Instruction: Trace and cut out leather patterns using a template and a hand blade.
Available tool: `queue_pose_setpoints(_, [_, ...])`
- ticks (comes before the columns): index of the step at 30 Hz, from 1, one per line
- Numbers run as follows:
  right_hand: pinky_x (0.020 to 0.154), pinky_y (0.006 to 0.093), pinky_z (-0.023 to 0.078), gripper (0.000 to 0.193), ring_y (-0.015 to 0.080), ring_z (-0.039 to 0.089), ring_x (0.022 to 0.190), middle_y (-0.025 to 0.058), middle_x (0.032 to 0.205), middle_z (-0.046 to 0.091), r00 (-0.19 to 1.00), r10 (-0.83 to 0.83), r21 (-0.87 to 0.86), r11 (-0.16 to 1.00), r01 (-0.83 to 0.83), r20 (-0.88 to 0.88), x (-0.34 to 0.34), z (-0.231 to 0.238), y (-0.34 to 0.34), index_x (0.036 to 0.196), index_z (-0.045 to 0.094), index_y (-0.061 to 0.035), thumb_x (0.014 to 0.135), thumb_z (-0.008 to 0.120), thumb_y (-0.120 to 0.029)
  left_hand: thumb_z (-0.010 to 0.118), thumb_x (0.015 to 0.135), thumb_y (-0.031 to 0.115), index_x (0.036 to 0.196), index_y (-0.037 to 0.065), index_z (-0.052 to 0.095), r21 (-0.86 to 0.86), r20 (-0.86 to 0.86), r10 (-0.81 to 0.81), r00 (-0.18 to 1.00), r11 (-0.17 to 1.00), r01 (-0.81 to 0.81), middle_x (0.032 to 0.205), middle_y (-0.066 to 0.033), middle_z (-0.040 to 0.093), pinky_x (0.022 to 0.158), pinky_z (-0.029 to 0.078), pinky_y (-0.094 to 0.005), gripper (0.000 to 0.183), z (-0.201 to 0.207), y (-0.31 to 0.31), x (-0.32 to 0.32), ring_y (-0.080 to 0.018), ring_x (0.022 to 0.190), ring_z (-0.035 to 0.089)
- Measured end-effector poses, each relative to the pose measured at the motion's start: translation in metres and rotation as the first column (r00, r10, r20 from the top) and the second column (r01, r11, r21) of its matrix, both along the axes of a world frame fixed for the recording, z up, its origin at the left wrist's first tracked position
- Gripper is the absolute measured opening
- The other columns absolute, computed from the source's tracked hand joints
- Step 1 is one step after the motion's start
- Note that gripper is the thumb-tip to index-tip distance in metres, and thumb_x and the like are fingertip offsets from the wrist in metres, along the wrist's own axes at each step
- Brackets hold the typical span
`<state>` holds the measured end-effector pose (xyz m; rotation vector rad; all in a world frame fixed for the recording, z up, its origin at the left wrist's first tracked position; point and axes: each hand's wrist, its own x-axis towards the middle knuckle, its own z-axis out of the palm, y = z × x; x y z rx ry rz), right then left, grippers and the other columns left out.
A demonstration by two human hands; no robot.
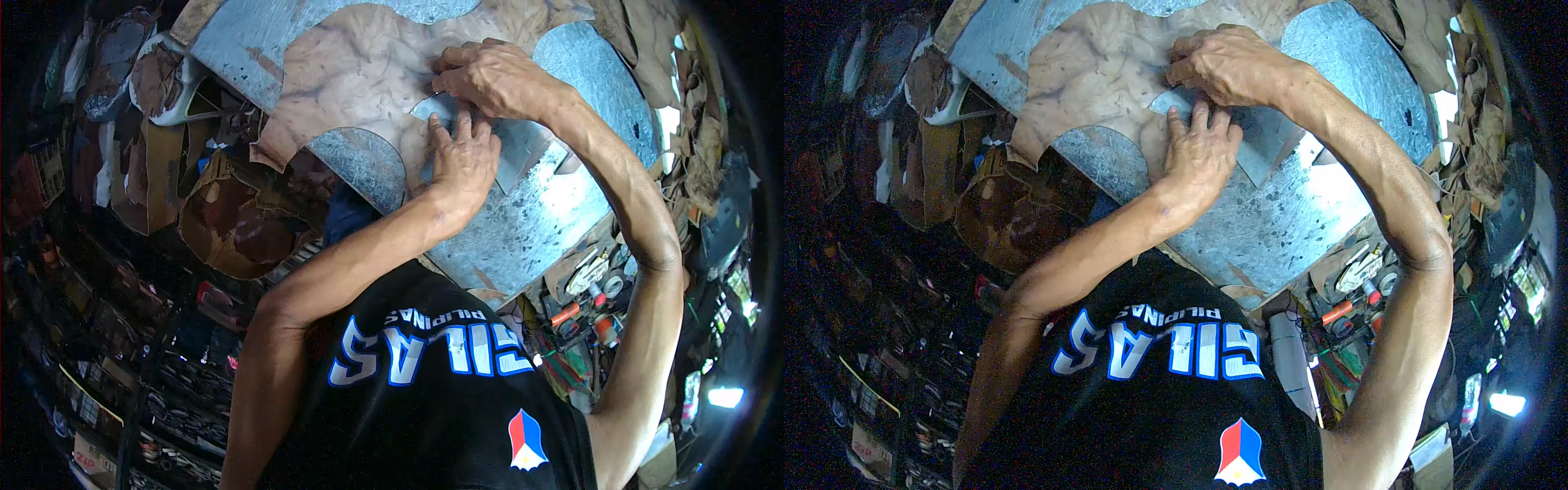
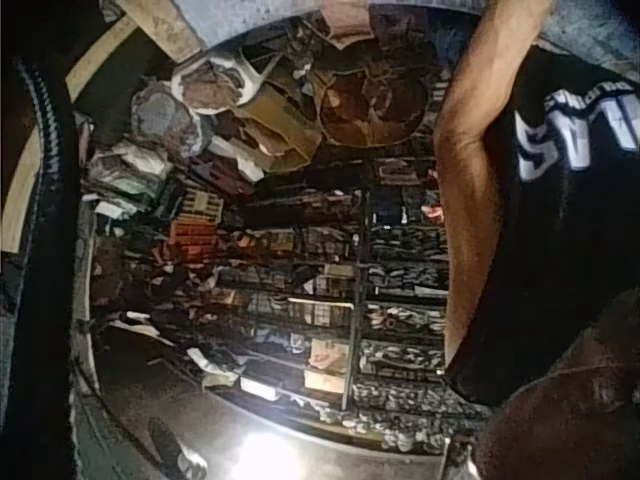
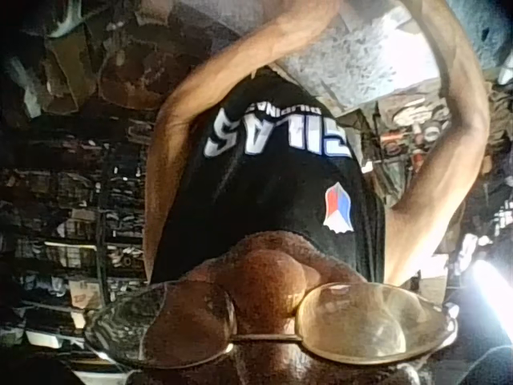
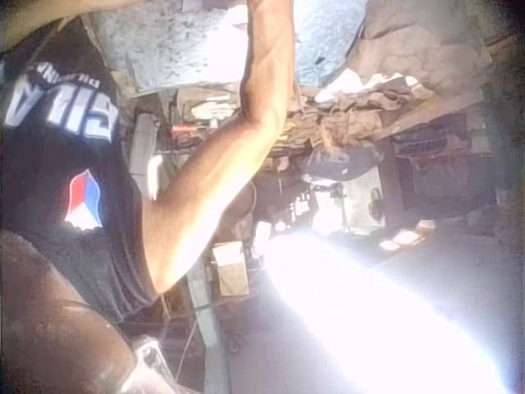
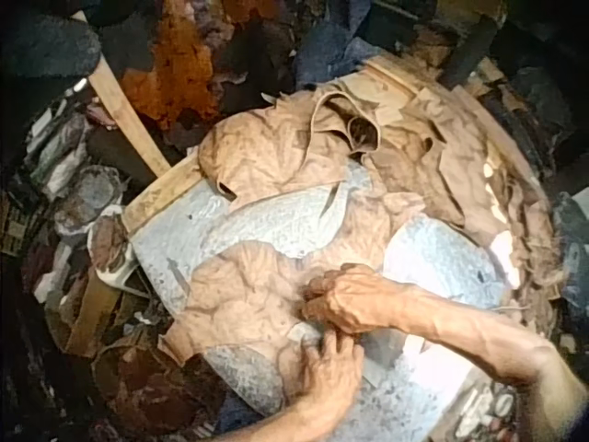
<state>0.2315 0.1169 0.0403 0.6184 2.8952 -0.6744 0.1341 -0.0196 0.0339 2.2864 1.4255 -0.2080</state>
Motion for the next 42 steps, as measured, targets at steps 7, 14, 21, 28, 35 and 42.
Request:
queue_pose_setpoints(7, [0.085,0.0379,0.053,0.03,0.0233,0.063,0.102,0.0032,0.107,0.064,0.997,-0.071,0.066,0.995,0.072,-0.017,0.006,0.001,-0.002,0.111,0.069,-0.0148,0.081,0.066,-0.015,0.06,0.085,0.017,0.113,0.005,0.061,0.006,-0.025,-0.03,0.999,1.0,0.03,0.141,-0.0175,0.04,0.101,0.036,-0.0648,0.03,0.0,0.001,0.0,-0.041,0.134,0.034])
queue_pose_setpoints(14, [0.088,0.038,0.051,0.03,0.025,0.062,0.105,0.0035,0.112,0.063,0.977,-0.188,-0.011,0.982,0.19,0.096,0.023,0.004,0.007,0.113,0.068,-0.0151,0.084,0.062,-0.015,0.061,0.084,0.014,0.11,0.004,0.062,0.039,0.022,0.001,1.0,0.999,-0.002,0.143,-0.0167,0.039,0.101,0.037,-0.0637,0.028,0.001,0.001,0.0,-0.0403,0.135,0.033])
queue_pose_setpoints(21, [0.082,0.0398,0.051,0.022,0.0296,0.063,0.099,0.0073,0.114,0.063,0.984,-0.166,0.012,0.986,0.167,-0.061,0.031,-0.003,0.008,0.108,0.068,-0.0119,0.087,0.061,-0.015,0.06,0.084,0.012,0.108,0.004,0.062,0.042,0.013,-0.004,1.0,0.999,0.004,0.144,-0.0169,0.039,0.101,0.039,-0.0619,0.025,0.002,0.001,-0.002,-0.0392,0.136,0.034])
queue_pose_setpoints(28, [0.085,0.0391,0.052,0.023,0.0274,0.063,0.1,0.0053,0.113,0.063,0.972,-0.231,0.019,0.973,0.231,0.048,0.039,0.002,0.01,0.109,0.069,-0.0147,0.088,0.062,-0.019,0.06,0.084,0.011,0.106,0.003,0.063,0.039,0.024,-0.013,1.0,0.999,0.012,0.146,-0.018,0.037,0.101,0.039,-0.0621,0.024,0.002,0.004,-0.002,-0.0409,0.136,0.033])
queue_pose_setpoints(35, [0.081,0.0396,0.053,0.024,0.0296,0.064,0.094,0.0067,0.113,0.062,0.959,-0.28,0.049,0.959,0.278,0.038,0.053,0.001,0.014,0.111,0.069,-0.0165,0.089,0.061,-0.017,0.06,0.084,0.01,0.106,0.002,0.062,-0.001,0.032,-0.021,0.999,1.0,0.022,0.147,-0.0189,0.036,0.101,0.039,-0.0632,0.024,0.004,0.005,-0.003,-0.042,0.137,0.032])
queue_pose_setpoints(42, [0.081,0.0391,0.053,0.023,0.0288,0.064,0.094,0.0078,0.115,0.062,0.949,-0.313,0.098,0.946,0.309,0.033,0.067,-0.007,0.016,0.111,0.069,-0.0166,0.089,0.061,-0.018,0.063,0.081,0.01,0.111,0.002,0.06,-0.018,0.008,-0.058,0.998,0.998,0.058,0.147,-0.0204,0.033,0.1,0.04,-0.063,0.031,0.008,0.007,-0.004,-0.0435,0.136,0.031])
